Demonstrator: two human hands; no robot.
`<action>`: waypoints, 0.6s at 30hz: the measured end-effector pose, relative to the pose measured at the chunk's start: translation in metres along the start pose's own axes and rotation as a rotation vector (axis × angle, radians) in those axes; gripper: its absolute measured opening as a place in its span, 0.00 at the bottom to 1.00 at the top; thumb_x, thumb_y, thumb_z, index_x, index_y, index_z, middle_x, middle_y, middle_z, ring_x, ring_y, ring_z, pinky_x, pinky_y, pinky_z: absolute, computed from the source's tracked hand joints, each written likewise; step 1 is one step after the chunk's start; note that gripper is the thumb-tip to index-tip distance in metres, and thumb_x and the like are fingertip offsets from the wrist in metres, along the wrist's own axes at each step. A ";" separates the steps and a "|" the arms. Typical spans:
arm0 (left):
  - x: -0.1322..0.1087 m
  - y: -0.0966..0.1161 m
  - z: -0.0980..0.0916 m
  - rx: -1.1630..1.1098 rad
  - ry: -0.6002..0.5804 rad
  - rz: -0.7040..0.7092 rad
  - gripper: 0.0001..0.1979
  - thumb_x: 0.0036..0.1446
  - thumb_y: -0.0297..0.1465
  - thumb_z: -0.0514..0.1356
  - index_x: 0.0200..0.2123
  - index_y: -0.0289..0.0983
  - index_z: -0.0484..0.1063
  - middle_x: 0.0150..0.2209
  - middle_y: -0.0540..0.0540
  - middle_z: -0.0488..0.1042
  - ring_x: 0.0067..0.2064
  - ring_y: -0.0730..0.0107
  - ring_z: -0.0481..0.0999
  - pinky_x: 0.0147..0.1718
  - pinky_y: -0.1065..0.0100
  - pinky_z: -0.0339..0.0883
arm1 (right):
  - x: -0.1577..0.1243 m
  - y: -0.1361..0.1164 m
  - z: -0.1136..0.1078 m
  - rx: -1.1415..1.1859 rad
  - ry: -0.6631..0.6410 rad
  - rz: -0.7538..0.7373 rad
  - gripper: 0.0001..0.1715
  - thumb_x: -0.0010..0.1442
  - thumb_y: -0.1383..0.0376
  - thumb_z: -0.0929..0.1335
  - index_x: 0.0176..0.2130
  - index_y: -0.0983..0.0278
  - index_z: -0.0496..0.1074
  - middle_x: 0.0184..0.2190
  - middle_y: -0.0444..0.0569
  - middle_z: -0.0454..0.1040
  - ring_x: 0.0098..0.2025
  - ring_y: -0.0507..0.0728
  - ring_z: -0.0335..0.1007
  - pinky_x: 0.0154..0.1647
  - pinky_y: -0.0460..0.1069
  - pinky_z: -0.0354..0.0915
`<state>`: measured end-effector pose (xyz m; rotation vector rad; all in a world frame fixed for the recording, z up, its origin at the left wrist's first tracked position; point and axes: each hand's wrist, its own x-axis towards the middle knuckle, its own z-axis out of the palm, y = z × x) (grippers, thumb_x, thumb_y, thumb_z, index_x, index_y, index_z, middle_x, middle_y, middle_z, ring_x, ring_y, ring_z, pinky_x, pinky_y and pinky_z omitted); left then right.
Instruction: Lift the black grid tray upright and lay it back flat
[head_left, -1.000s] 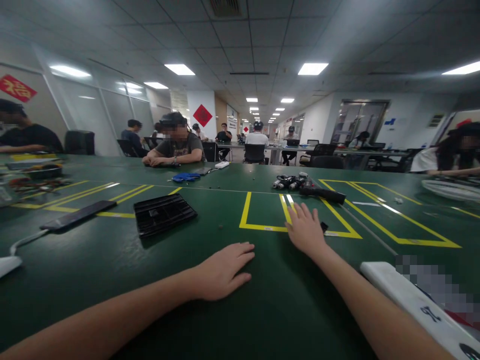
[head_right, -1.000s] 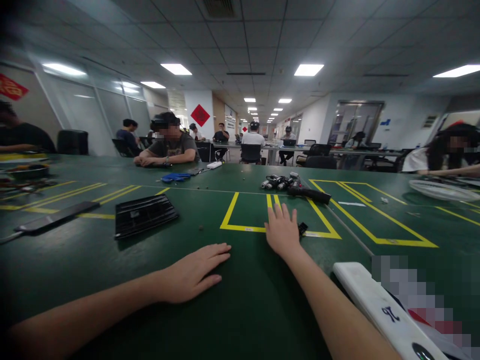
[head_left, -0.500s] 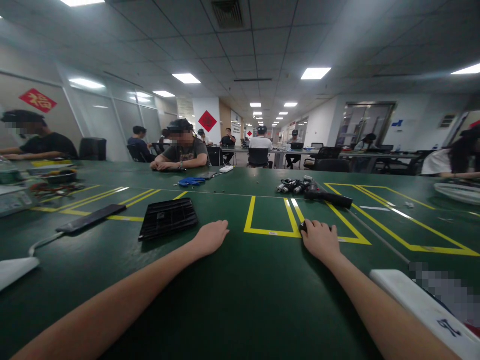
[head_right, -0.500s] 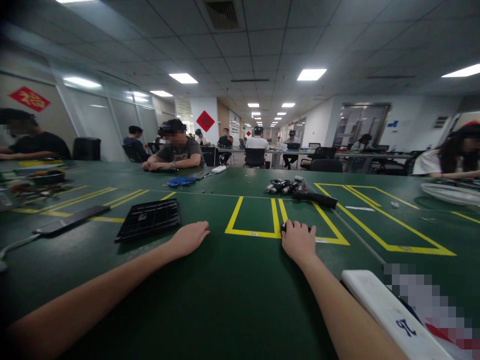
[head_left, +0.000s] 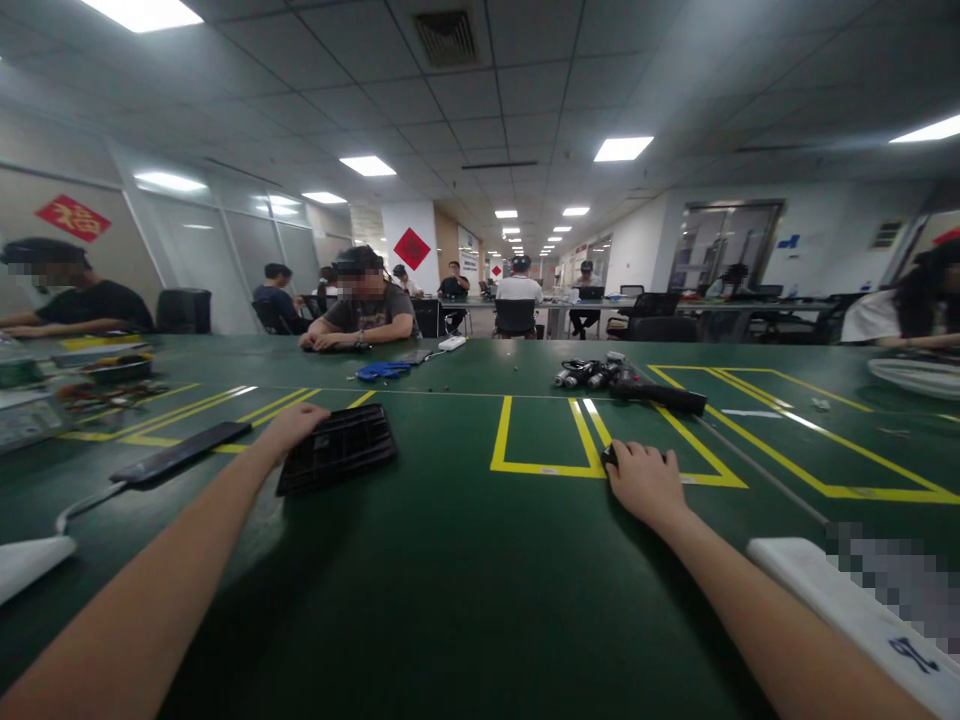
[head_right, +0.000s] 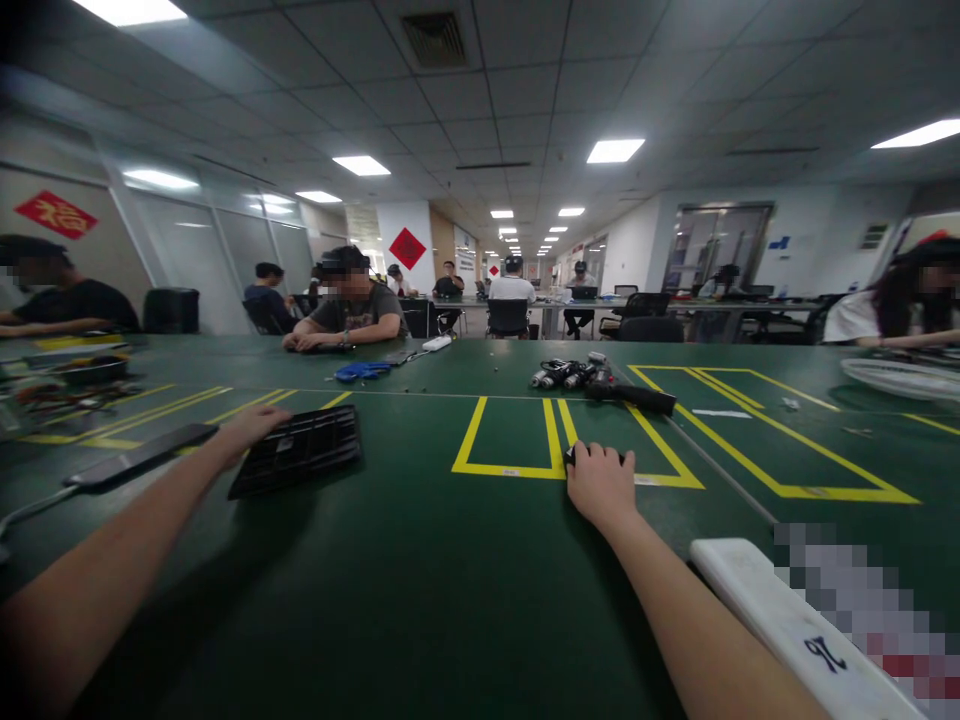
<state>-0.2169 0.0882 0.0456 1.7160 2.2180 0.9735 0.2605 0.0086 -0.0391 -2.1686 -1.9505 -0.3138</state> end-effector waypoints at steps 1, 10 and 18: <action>0.001 -0.008 0.000 0.089 -0.034 0.008 0.06 0.42 0.31 0.57 0.21 0.32 0.67 0.22 0.45 0.71 0.32 0.60 0.72 0.32 0.66 0.64 | 0.000 0.000 0.000 0.007 -0.002 -0.005 0.22 0.58 0.60 0.56 0.50 0.66 0.63 0.47 0.58 0.68 0.48 0.65 0.61 0.50 0.65 0.47; 0.002 -0.027 0.010 0.412 -0.217 0.063 0.13 0.43 0.35 0.60 0.15 0.34 0.63 0.21 0.46 0.70 0.33 0.59 0.72 0.33 0.68 0.61 | 0.004 0.007 0.003 0.084 -0.005 0.163 0.26 0.56 0.58 0.59 0.51 0.68 0.63 0.50 0.59 0.65 0.53 0.69 0.55 0.49 0.66 0.52; -0.068 0.061 0.086 -0.049 -0.163 0.267 0.17 0.52 0.41 0.52 0.36 0.33 0.66 0.25 0.48 0.69 0.28 0.67 0.69 0.24 0.71 0.58 | -0.006 -0.037 -0.005 0.691 -0.044 -0.090 0.25 0.52 0.61 0.65 0.50 0.66 0.65 0.47 0.52 0.68 0.51 0.61 0.59 0.51 0.54 0.56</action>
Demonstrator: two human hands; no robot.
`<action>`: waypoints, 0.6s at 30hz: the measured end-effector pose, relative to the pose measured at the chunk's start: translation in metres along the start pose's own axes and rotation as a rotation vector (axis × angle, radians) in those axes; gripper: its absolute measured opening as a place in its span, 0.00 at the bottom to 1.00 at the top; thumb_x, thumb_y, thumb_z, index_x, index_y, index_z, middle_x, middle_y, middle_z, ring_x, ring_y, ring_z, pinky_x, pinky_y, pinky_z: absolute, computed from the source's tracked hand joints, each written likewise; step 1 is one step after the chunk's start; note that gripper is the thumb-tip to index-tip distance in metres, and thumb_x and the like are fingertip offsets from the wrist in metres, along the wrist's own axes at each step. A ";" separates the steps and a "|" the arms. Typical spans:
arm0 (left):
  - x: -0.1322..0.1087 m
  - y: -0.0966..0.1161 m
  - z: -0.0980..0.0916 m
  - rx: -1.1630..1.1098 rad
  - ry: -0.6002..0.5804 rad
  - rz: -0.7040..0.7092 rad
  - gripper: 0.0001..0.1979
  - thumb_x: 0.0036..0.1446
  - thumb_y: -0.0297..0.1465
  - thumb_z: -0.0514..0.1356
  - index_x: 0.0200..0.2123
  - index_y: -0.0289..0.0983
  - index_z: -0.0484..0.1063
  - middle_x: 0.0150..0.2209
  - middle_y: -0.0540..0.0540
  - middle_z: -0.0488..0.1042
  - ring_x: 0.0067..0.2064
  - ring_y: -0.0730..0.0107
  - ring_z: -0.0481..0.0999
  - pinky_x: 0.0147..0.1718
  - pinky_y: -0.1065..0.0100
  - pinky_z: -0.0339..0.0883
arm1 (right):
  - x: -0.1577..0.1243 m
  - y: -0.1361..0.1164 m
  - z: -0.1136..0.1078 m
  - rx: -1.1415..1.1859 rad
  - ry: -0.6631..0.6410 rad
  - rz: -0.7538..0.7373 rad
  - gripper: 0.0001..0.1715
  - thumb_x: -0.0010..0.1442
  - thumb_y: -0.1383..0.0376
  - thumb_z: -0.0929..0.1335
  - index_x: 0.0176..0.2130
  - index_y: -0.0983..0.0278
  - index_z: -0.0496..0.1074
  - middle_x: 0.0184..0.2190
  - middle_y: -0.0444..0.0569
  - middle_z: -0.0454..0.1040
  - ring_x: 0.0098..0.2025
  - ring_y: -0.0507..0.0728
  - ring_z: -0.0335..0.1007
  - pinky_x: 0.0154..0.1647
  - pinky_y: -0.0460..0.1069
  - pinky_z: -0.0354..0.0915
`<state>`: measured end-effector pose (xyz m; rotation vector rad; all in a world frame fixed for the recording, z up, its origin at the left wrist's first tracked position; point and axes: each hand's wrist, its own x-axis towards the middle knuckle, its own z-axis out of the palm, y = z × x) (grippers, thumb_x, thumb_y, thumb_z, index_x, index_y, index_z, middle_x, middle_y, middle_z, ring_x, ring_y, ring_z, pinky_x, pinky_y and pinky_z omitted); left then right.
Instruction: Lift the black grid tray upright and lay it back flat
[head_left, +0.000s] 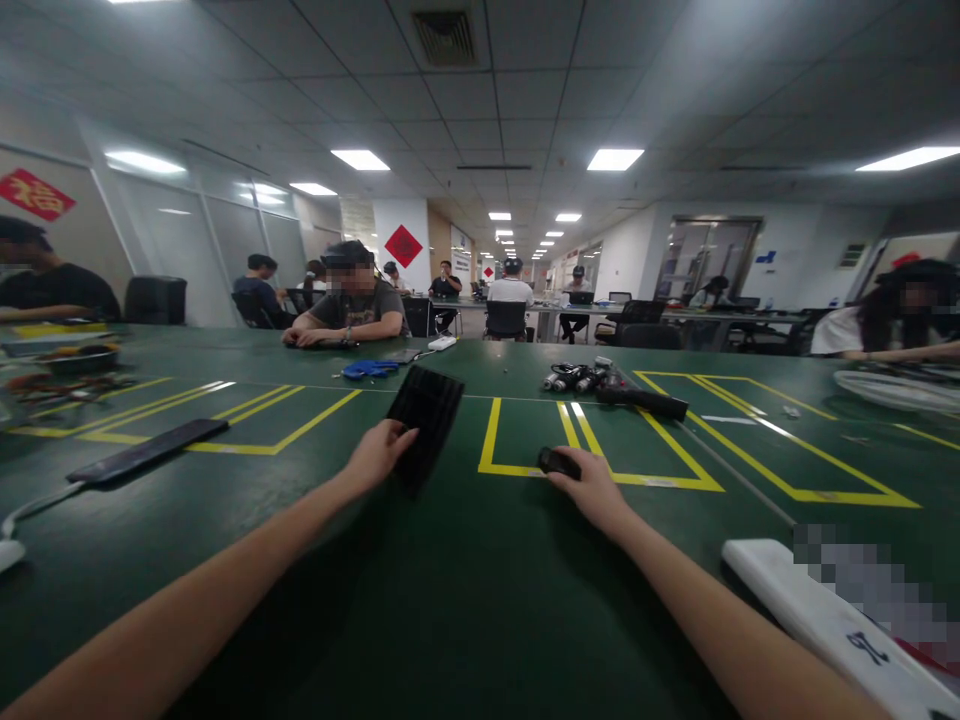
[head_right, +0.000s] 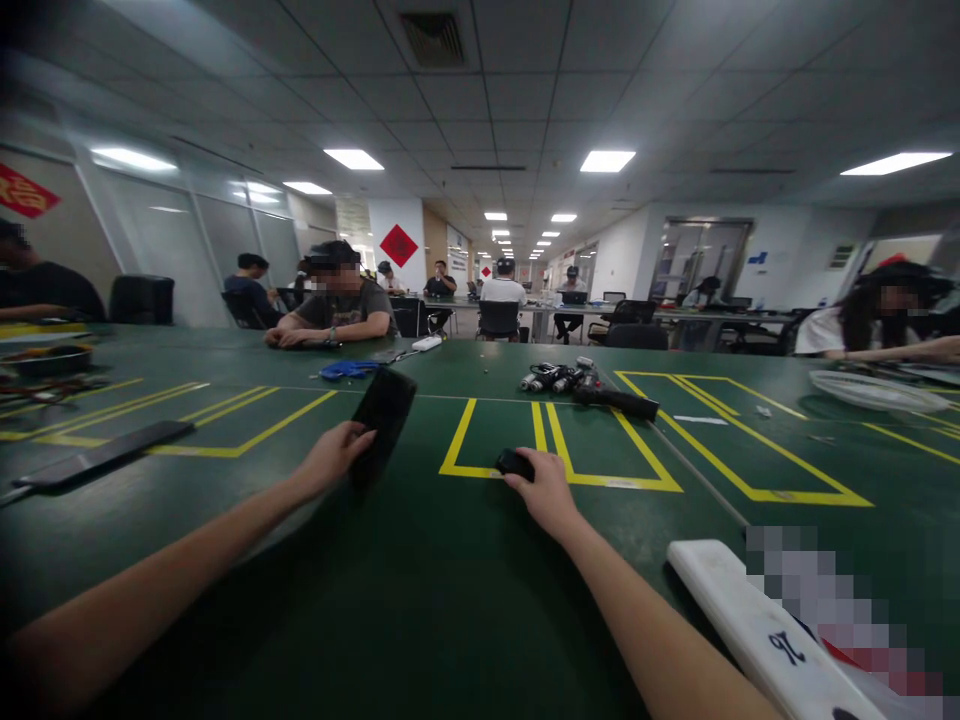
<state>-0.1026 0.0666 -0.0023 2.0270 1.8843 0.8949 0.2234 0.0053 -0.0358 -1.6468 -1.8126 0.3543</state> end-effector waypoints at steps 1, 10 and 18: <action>-0.010 0.017 0.016 -0.083 -0.008 0.060 0.17 0.52 0.41 0.52 0.38 0.33 0.65 0.25 0.49 0.67 0.27 0.68 0.68 0.25 0.70 0.58 | -0.003 -0.006 0.007 0.080 -0.027 -0.045 0.25 0.52 0.61 0.65 0.50 0.66 0.65 0.47 0.52 0.68 0.50 0.60 0.60 0.51 0.54 0.57; -0.071 0.068 0.060 -0.352 -0.421 0.393 0.19 0.54 0.40 0.53 0.45 0.36 0.59 0.27 0.51 0.62 0.29 0.72 0.62 0.28 0.70 0.58 | -0.025 -0.031 0.019 0.373 -0.170 -0.426 0.19 0.52 0.64 0.65 0.46 0.63 0.67 0.43 0.50 0.69 0.49 0.59 0.60 0.52 0.55 0.57; -0.078 0.070 0.056 -0.364 -0.445 0.371 0.22 0.53 0.40 0.52 0.48 0.34 0.56 0.26 0.54 0.55 0.28 0.73 0.58 0.28 0.70 0.54 | -0.032 -0.035 0.012 0.265 -0.264 -0.521 0.23 0.52 0.69 0.64 0.50 0.61 0.65 0.50 0.50 0.66 0.54 0.59 0.56 0.56 0.57 0.53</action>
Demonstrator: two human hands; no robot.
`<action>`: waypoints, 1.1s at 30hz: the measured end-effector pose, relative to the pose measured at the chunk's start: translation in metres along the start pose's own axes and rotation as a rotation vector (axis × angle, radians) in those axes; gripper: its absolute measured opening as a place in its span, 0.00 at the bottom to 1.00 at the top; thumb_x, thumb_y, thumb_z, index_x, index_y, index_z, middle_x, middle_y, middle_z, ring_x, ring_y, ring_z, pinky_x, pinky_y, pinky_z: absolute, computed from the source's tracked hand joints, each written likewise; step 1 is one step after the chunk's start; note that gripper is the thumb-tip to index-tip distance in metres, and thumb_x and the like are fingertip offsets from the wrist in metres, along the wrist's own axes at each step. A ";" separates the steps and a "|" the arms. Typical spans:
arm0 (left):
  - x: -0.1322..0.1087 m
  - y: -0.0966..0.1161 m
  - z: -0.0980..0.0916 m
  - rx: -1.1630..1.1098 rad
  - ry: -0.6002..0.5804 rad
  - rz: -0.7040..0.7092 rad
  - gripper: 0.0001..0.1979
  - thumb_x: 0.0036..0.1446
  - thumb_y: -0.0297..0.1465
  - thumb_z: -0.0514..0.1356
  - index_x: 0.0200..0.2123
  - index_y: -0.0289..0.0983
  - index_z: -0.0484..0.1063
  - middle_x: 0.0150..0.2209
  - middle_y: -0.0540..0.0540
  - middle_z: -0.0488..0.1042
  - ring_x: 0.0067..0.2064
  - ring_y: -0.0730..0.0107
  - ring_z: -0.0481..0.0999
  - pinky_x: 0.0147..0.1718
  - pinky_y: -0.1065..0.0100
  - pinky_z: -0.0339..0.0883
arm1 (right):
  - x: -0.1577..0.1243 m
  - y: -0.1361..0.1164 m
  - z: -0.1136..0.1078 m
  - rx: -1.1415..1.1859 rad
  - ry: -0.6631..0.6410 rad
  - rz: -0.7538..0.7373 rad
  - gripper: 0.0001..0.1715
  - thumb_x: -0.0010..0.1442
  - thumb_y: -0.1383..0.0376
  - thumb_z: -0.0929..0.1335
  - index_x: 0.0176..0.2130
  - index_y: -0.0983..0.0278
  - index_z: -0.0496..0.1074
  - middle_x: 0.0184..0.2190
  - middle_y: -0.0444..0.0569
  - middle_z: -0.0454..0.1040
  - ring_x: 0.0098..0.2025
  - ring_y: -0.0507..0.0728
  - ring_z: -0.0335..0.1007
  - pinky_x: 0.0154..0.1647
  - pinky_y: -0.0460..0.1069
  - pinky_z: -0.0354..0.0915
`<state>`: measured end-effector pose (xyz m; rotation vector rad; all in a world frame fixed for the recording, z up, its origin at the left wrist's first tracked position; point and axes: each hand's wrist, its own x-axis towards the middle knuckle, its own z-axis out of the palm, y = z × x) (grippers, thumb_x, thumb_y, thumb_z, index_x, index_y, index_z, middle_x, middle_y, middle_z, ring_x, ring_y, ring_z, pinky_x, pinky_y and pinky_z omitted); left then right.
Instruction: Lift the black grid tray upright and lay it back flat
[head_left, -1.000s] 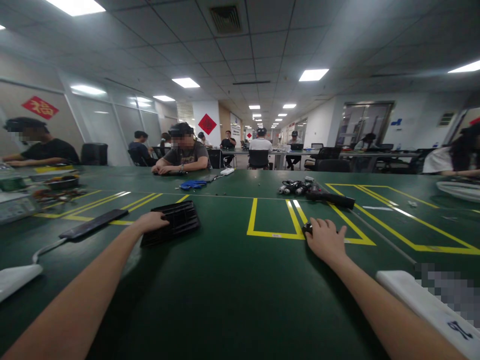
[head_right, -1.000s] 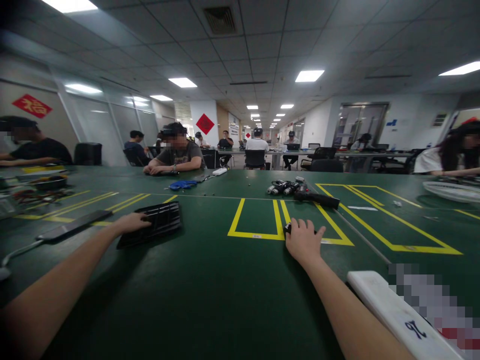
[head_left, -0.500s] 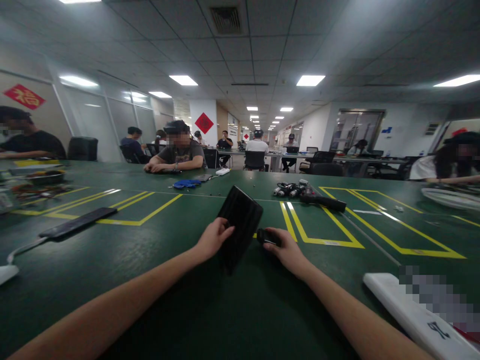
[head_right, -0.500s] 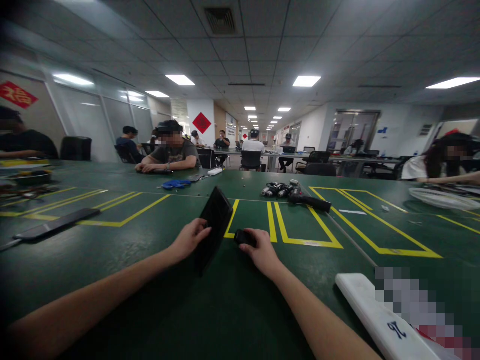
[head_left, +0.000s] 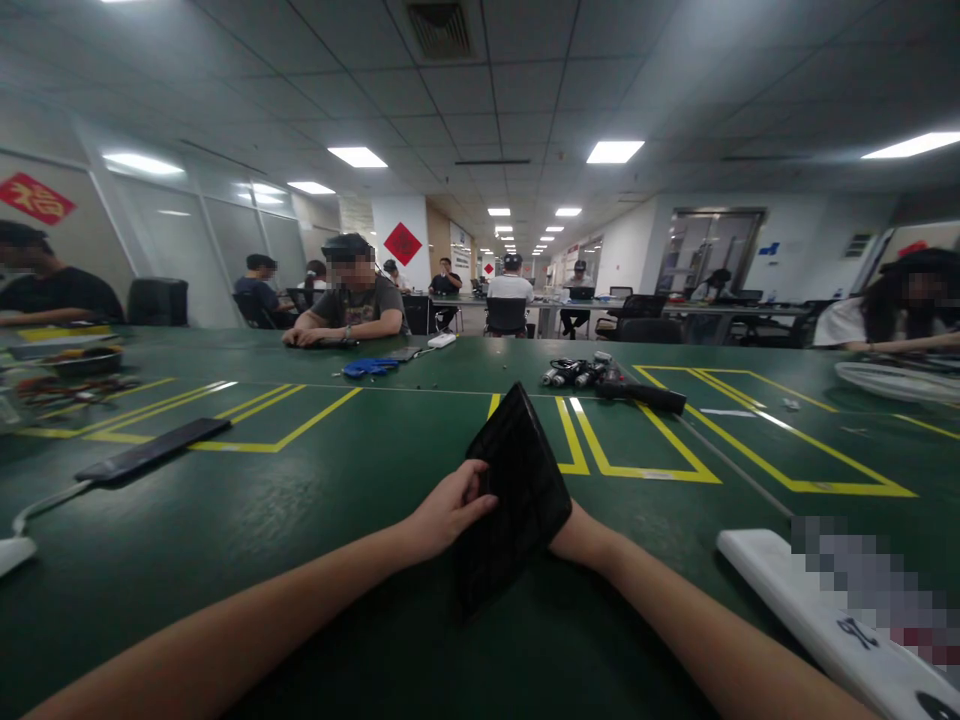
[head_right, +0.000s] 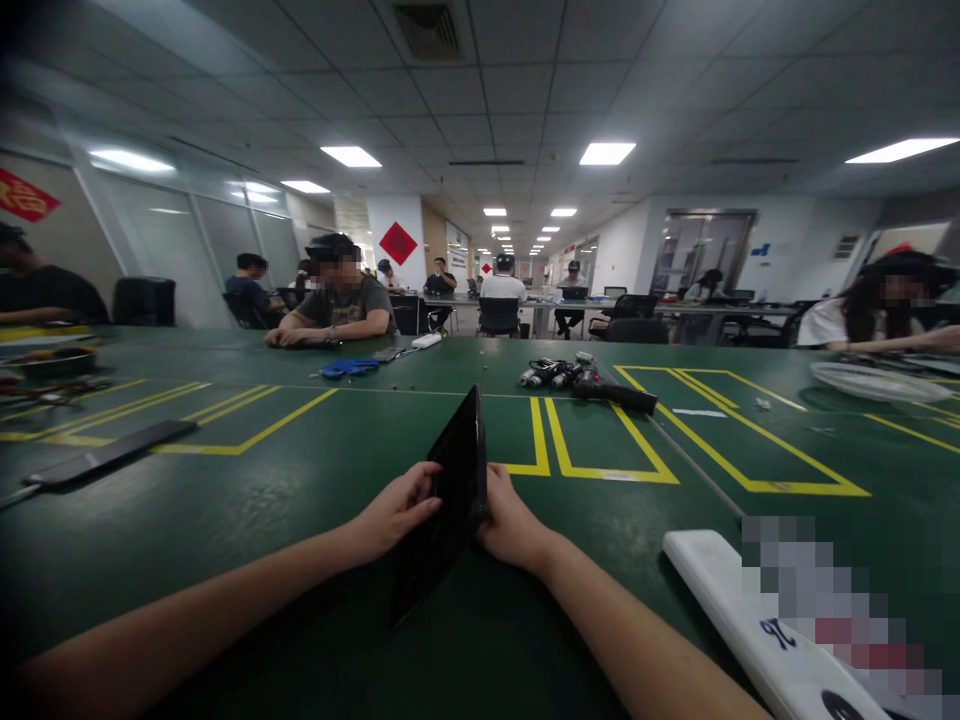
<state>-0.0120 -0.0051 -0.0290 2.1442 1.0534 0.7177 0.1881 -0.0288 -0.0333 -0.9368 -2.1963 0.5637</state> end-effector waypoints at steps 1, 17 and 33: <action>0.000 0.000 0.000 0.014 0.010 0.002 0.22 0.52 0.40 0.53 0.47 0.35 0.56 0.26 0.54 0.55 0.28 0.73 0.58 0.28 0.70 0.54 | 0.000 -0.001 0.000 -0.027 -0.021 -0.012 0.23 0.52 0.69 0.63 0.50 0.61 0.65 0.52 0.50 0.65 0.55 0.59 0.55 0.57 0.57 0.52; -0.006 0.011 -0.024 -0.698 0.101 -0.476 0.07 0.51 0.30 0.55 0.32 0.34 0.58 0.25 0.52 0.64 0.19 0.82 0.59 0.17 0.75 0.53 | -0.001 0.005 0.007 0.019 0.071 -0.031 0.25 0.56 0.57 0.62 0.51 0.64 0.64 0.56 0.53 0.61 0.58 0.59 0.53 0.61 0.57 0.46; 0.001 0.022 -0.009 -0.514 0.064 -0.348 0.13 0.50 0.40 0.57 0.32 0.37 0.60 0.20 0.58 0.58 0.16 0.86 0.49 0.14 0.79 0.40 | 0.000 0.001 0.005 0.117 0.108 -0.037 0.22 0.54 0.58 0.64 0.48 0.63 0.65 0.52 0.54 0.65 0.54 0.59 0.59 0.58 0.57 0.53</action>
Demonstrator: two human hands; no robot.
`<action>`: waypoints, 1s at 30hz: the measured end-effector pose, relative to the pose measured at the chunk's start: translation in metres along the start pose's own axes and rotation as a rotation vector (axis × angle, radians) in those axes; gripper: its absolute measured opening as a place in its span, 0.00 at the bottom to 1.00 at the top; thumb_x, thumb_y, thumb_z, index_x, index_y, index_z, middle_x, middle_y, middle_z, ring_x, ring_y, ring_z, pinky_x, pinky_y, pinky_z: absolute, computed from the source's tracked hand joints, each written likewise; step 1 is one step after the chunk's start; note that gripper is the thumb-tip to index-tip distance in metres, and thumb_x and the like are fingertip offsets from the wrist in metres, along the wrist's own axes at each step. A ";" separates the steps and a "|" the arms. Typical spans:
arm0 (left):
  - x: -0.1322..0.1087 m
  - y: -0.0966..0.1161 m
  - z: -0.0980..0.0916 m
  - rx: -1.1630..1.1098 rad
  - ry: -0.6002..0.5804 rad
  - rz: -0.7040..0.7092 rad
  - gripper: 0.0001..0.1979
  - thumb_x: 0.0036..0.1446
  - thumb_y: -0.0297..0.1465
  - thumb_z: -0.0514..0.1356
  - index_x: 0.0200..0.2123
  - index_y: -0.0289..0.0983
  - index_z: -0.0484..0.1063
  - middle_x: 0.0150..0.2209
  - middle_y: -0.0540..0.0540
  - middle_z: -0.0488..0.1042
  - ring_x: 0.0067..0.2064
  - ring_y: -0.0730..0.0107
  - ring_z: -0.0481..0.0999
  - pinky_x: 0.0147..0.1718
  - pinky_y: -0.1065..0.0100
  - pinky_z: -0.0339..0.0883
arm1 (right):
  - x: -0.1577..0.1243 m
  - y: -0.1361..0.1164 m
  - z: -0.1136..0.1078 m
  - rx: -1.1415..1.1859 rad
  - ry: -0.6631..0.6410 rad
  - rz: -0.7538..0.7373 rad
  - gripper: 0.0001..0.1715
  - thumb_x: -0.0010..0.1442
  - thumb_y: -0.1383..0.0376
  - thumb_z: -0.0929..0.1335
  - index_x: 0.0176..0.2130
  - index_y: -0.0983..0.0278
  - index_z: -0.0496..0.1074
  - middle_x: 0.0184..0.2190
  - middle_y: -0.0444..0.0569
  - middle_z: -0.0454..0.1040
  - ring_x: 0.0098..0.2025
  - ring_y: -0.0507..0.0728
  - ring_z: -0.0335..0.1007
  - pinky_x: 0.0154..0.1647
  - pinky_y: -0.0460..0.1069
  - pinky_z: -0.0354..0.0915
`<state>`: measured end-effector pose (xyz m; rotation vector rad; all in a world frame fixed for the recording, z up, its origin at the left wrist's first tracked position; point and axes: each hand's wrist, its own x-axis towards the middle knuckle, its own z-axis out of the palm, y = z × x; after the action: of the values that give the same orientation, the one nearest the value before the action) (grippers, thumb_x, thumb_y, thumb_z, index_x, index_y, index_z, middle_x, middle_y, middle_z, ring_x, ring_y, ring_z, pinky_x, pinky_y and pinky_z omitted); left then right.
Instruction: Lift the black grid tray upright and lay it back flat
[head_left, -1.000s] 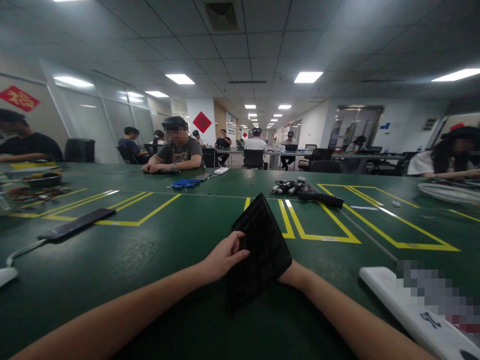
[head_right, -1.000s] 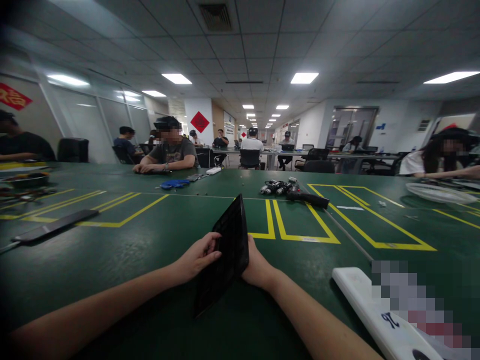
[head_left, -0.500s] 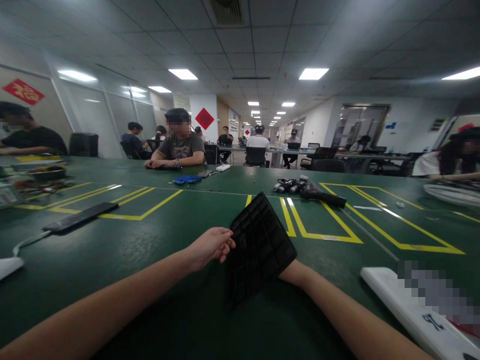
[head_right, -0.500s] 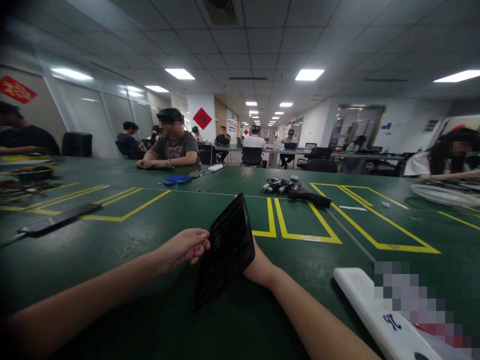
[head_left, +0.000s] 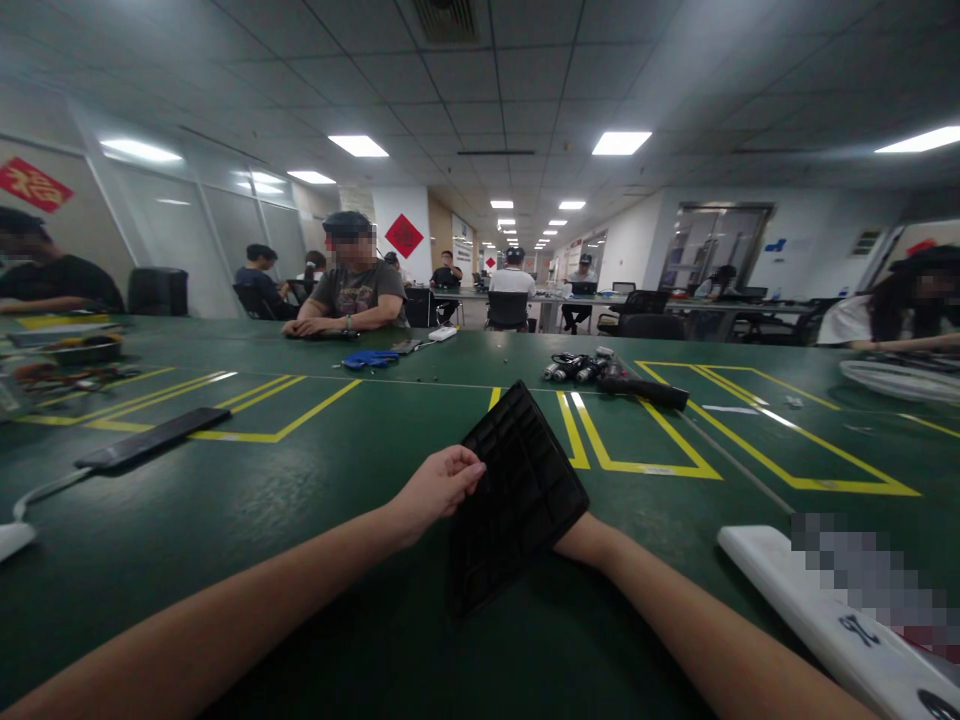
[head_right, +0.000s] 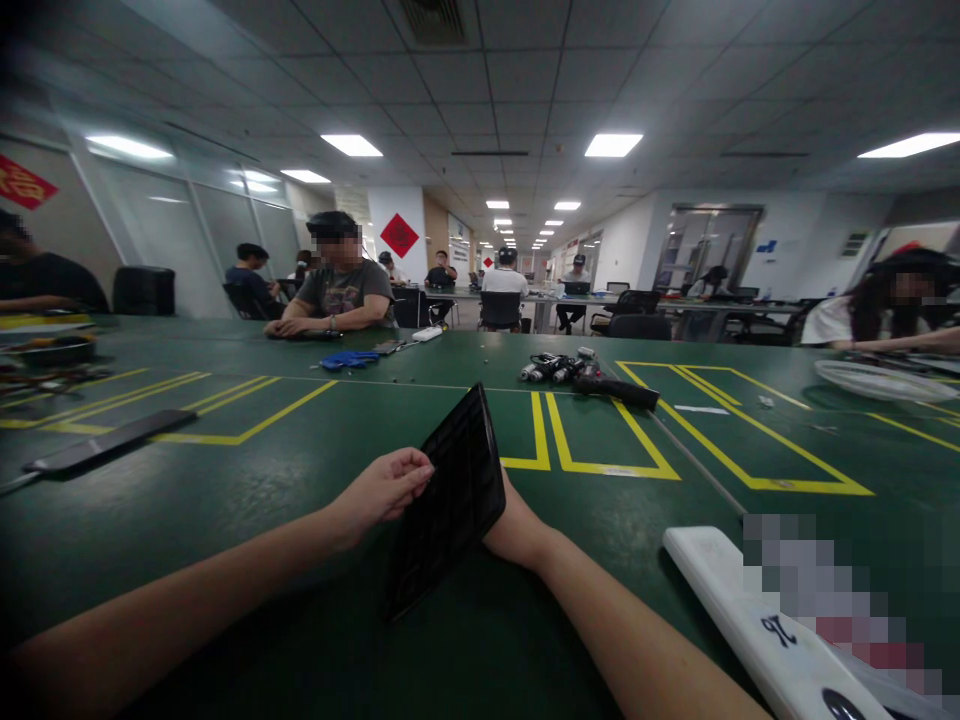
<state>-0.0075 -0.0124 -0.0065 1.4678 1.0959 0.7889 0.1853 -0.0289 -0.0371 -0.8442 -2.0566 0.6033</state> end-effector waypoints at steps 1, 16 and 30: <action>0.000 0.000 0.001 0.021 0.010 0.007 0.13 0.50 0.40 0.57 0.32 0.37 0.60 0.19 0.58 0.58 0.16 0.85 0.49 0.14 0.79 0.40 | 0.000 0.000 0.000 0.010 0.008 0.003 0.22 0.54 0.57 0.64 0.48 0.63 0.65 0.52 0.53 0.64 0.54 0.59 0.59 0.58 0.57 0.53; 0.003 -0.006 0.010 0.126 0.179 0.158 0.13 0.50 0.40 0.56 0.25 0.36 0.60 0.17 0.57 0.59 0.18 0.80 0.55 0.18 0.76 0.48 | -0.001 -0.003 0.000 0.071 0.039 0.075 0.28 0.51 0.54 0.65 0.49 0.64 0.62 0.53 0.56 0.62 0.54 0.61 0.57 0.57 0.58 0.52; 0.001 -0.020 0.011 0.414 0.367 0.328 0.17 0.52 0.44 0.53 0.22 0.37 0.61 0.19 0.54 0.60 0.23 0.74 0.60 0.22 0.72 0.51 | -0.002 -0.003 -0.001 0.041 -0.003 0.098 0.27 0.50 0.56 0.66 0.49 0.63 0.65 0.54 0.55 0.61 0.57 0.61 0.54 0.60 0.58 0.49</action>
<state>-0.0009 -0.0159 -0.0280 1.9346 1.3696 1.1435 0.1858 -0.0326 -0.0354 -0.9247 -2.0075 0.6978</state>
